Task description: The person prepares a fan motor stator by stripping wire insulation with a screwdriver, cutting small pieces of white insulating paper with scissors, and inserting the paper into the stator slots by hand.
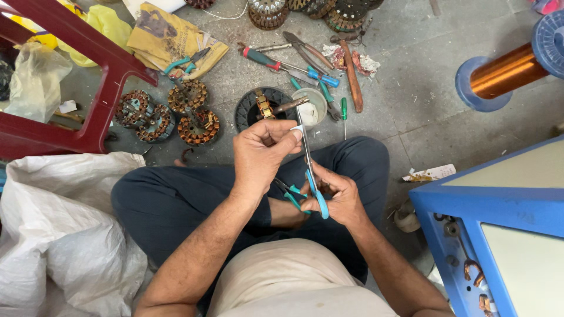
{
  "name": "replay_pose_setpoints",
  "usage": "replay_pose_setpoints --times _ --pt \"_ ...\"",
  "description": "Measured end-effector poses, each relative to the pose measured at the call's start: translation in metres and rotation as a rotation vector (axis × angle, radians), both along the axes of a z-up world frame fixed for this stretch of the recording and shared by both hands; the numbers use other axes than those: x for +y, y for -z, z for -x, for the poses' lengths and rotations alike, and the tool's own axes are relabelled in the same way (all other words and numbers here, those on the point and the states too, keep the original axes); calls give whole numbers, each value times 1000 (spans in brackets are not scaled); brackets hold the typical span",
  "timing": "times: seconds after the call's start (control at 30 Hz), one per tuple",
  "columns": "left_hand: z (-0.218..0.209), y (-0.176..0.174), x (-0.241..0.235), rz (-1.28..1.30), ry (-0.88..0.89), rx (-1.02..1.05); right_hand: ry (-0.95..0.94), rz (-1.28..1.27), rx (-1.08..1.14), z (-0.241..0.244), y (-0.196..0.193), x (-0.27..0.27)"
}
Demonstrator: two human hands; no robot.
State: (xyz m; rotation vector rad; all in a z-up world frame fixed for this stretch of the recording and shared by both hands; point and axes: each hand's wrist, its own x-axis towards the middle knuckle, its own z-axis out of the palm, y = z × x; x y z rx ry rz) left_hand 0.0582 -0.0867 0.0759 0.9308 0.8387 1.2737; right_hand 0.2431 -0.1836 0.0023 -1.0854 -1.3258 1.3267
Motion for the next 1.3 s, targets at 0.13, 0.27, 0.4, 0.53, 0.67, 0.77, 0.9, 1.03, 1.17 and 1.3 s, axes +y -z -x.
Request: replay_pose_setpoints --times 0.13,0.27,0.4,0.53,0.67,0.77,0.9,1.03,1.17,1.3 --pt "0 1 1 10 1 -11 -8 -17 3 0 3 1" --pt "3 1 1 13 -4 -4 12 50 -91 -6 8 1" --pt "3 5 1 17 -10 -26 25 -1 14 -6 19 2" --pt "6 2 4 35 7 -132 -14 -41 235 -7 22 5" --pt "10 -7 5 104 46 -191 -60 -28 296 -6 20 4" --pt "9 -9 4 125 67 -170 -52 29 257 -1 16 1" --pt "10 -7 2 128 69 -110 -67 12 251 4 10 1" --pt "9 -3 3 116 52 -99 -57 -55 162 5 7 2" --pt "9 -3 4 95 33 -46 -42 -69 98 5 8 2" --pt "8 -4 3 57 5 -12 -40 -76 83 4 8 3"
